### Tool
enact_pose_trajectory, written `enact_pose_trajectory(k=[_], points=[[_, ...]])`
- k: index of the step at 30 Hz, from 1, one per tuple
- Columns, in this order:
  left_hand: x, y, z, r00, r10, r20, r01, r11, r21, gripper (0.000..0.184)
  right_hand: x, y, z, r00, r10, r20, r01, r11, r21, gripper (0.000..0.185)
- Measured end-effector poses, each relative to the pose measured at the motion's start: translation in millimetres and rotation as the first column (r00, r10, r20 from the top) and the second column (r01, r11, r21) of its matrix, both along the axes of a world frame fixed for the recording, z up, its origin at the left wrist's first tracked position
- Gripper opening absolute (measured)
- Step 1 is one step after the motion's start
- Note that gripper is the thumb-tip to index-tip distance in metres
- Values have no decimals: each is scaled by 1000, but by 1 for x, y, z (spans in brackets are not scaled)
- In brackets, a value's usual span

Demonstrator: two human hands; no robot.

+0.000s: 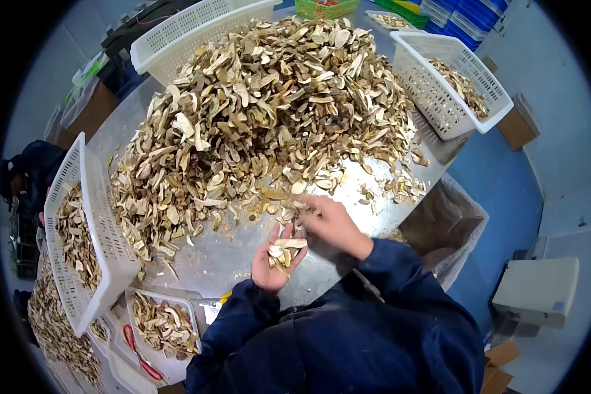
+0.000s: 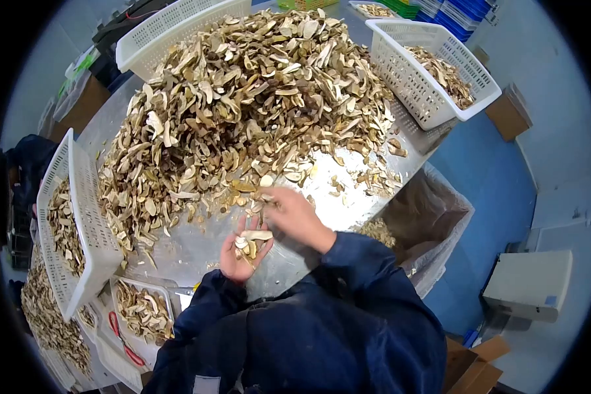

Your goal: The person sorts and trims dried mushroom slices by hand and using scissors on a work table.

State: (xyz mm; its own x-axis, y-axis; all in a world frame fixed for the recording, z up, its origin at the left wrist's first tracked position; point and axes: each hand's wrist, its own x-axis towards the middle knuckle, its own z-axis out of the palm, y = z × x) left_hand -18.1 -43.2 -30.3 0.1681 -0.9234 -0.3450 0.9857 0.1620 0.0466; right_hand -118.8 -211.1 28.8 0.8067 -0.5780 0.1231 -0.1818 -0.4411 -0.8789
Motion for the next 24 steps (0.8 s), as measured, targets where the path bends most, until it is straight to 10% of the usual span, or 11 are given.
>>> enact_pose_trajectory(k=[3, 8, 12, 14, 17, 21, 24], points=[[-1, 5, -2, 998, 8, -70, -4, 998, 56, 45, 1, -63, -23, 943, -333, 6, 296, 831, -472, 24], [-2, 9, -7, 983, -42, -177, 31, 997, -65, 37, 0, -78, -34, 928, -274, -254, 66, 789, -611, 18], [-5, 12, -12, 983, -49, -176, 43, 998, -40, 36, 2, -64, -27, 976, -73, -203, -1, 938, -346, 15], [-4, 12, -6, 992, -44, -117, 52, 996, 69, 36, -2, -50, -22, 987, -67, -149, 80, 994, 81, 16], [-3, 8, 3, 998, -69, -12, 70, 990, 125, 43, -6, -34, -1, 994, 57, -98, 19, 768, 640, 20], [-3, 2, 13, 990, -78, 116, 71, 996, 59, 48, -9, -9, 3, 993, 117, 28, -87, 538, 838, 22], [-2, 4, 7, 970, -70, 235, 75, 997, -15, 48, -9, 17, 17, 975, 185, -120, -77, 796, 600, 26]])
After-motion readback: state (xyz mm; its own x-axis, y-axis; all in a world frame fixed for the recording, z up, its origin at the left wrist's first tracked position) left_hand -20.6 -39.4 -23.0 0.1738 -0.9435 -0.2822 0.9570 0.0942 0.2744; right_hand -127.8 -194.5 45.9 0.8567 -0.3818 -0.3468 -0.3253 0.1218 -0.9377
